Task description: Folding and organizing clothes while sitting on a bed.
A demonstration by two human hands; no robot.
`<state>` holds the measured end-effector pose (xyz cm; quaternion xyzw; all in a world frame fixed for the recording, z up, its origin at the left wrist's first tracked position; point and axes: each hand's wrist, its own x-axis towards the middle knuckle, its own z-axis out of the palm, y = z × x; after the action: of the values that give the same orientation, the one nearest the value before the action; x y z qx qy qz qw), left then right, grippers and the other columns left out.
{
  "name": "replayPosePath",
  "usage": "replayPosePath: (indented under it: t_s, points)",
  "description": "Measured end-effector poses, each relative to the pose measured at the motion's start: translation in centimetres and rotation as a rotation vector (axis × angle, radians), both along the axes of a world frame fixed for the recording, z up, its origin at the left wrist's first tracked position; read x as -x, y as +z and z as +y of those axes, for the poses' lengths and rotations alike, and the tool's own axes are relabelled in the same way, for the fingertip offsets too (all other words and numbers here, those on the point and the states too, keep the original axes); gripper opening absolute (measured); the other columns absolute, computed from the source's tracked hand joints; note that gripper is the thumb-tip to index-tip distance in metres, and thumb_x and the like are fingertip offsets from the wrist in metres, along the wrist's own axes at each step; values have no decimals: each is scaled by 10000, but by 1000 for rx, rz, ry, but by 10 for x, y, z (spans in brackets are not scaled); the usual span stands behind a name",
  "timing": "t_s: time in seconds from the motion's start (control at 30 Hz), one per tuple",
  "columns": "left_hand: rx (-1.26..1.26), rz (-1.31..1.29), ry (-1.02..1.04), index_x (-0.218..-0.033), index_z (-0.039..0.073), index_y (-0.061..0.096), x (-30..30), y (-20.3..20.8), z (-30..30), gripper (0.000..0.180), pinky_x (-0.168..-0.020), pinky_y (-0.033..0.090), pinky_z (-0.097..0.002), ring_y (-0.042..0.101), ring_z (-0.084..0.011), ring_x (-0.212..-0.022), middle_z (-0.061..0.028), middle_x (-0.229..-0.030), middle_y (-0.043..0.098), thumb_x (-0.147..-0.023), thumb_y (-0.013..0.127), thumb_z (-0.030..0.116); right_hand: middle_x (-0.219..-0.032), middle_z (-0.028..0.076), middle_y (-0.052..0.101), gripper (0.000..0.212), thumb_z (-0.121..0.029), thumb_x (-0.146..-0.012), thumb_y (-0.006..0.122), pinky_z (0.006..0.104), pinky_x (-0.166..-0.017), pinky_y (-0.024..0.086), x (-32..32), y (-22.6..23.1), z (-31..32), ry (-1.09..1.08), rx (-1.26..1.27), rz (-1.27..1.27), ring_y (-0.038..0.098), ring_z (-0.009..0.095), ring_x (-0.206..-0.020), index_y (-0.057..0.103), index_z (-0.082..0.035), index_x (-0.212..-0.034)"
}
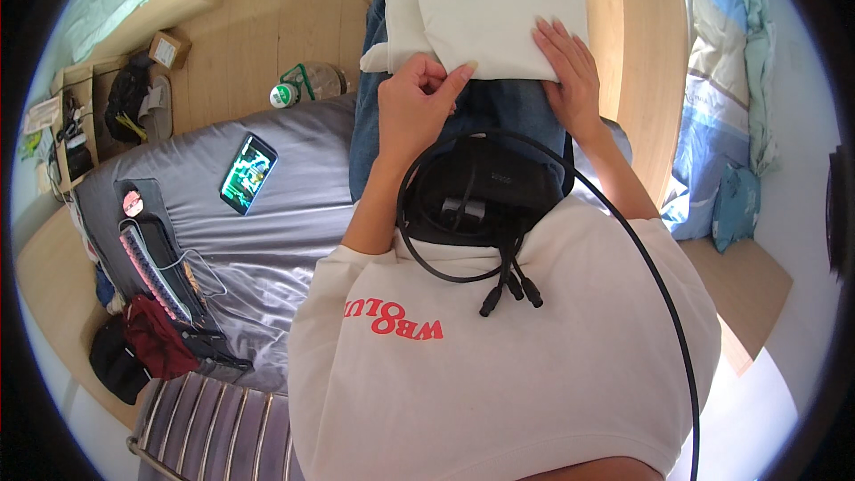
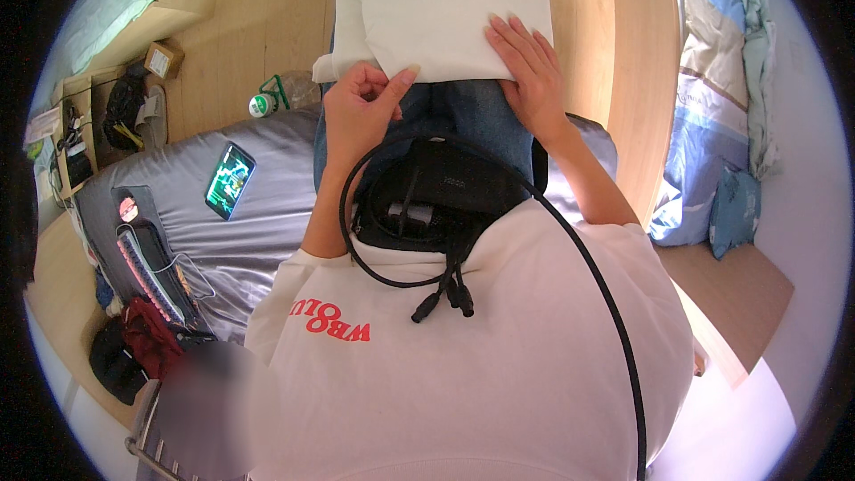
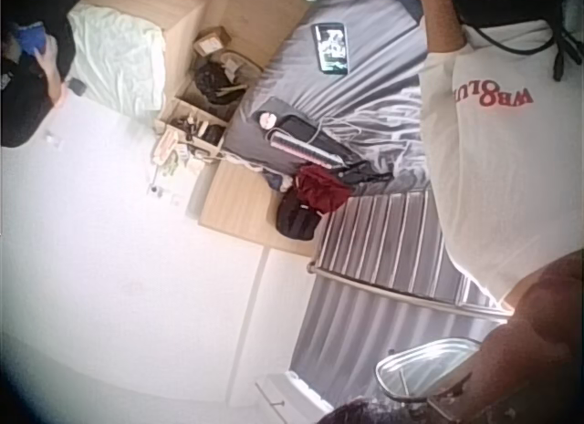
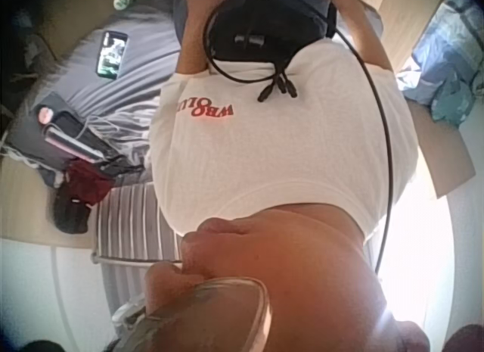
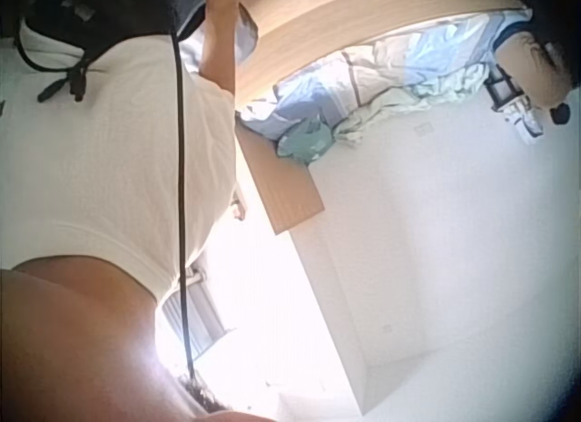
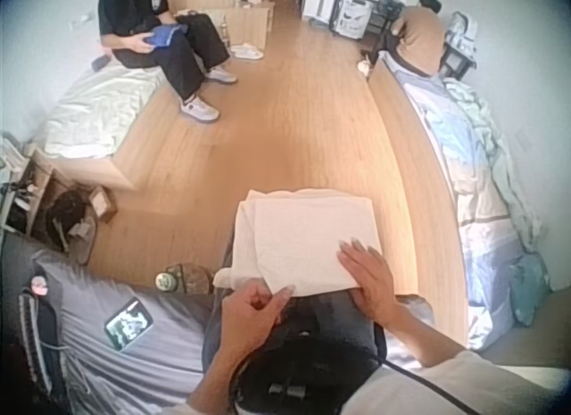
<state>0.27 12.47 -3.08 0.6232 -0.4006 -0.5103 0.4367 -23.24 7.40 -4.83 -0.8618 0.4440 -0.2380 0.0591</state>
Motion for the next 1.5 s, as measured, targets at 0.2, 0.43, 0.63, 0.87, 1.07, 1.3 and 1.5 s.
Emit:
replayPosePath:
  t_s: [0.2, 0.43, 0.63, 0.87, 1.07, 1.3, 1.5]
  points:
    - [20, -48, 27, -762, -9, 595, 4, -3, 0, 299, -488, 439, -245, 597, -99, -505, -71, -582, 636, -840, 740, 241, -1400, 46, 509, 654, 25, -709, 673, 438, -1063, 370, 0, 0, 1, -1, 8, 0, 450, 251, -1324, 534, -132, -1329]
    - [58, -105, 28, -763, 29, 598, 8, -17, -1, 253, -495, 431, -295, 601, -154, -488, -62, -562, 621, -870, 692, 239, -1400, 45, 509, 666, 44, -702, 658, 444, -1069, 364, 0, -1, 1, -6, -3, -8, 447, 252, -1326, 531, -134, -1332]
    - [115, -185, 43, -752, 43, 584, 10, -21, 1, 239, -493, 421, -327, 599, -213, -491, -73, -547, 596, -880, 674, 223, -1400, 46, 508, 675, 54, -695, 652, 448, -1074, 359, 0, -2, 1, -10, -4, -3, 445, 255, -1328, 531, -134, -1332]
    - [194, -340, 47, -756, 29, 580, 6, -18, 1, 258, -480, 403, -324, 557, -209, -466, -84, -545, 579, -866, 698, 230, -1397, 50, 512, 680, 57, -684, 652, 449, -1065, 367, 1, -4, -1, 12, 34, -27, 451, 257, -1324, 532, -127, -1327]
    - [153, -240, 1, -754, 2, 565, -7, -9, 5, 278, -470, 368, -286, 488, -120, -469, -85, -539, 550, -867, 707, 211, -1395, 48, 514, 692, 58, -669, 657, 444, -1061, 373, 3, -4, 0, 5, 27, -7, 457, 251, -1320, 537, -133, -1323]
    - [61, -174, -27, -781, -5, 579, -30, -11, 19, 274, -468, 356, -278, 484, -100, -485, -84, -558, 562, -874, 701, 223, -1414, 41, 495, 718, 64, -683, 662, 444, -1073, 362, 1, 1, 1, 16, 15, -3, 436, 245, -1336, 512, -153, -1351]
    - [552, -698, 74, -922, 68, 644, -31, 35, -20, 184, -791, 430, -401, 617, -221, -859, -76, -842, 652, -837, 689, 226, -1475, 114, 398, 644, -119, -798, 685, 484, -1117, 289, -7, 46, 1, 109, -298, 169, 333, 314, -1389, 452, -141, -1398]
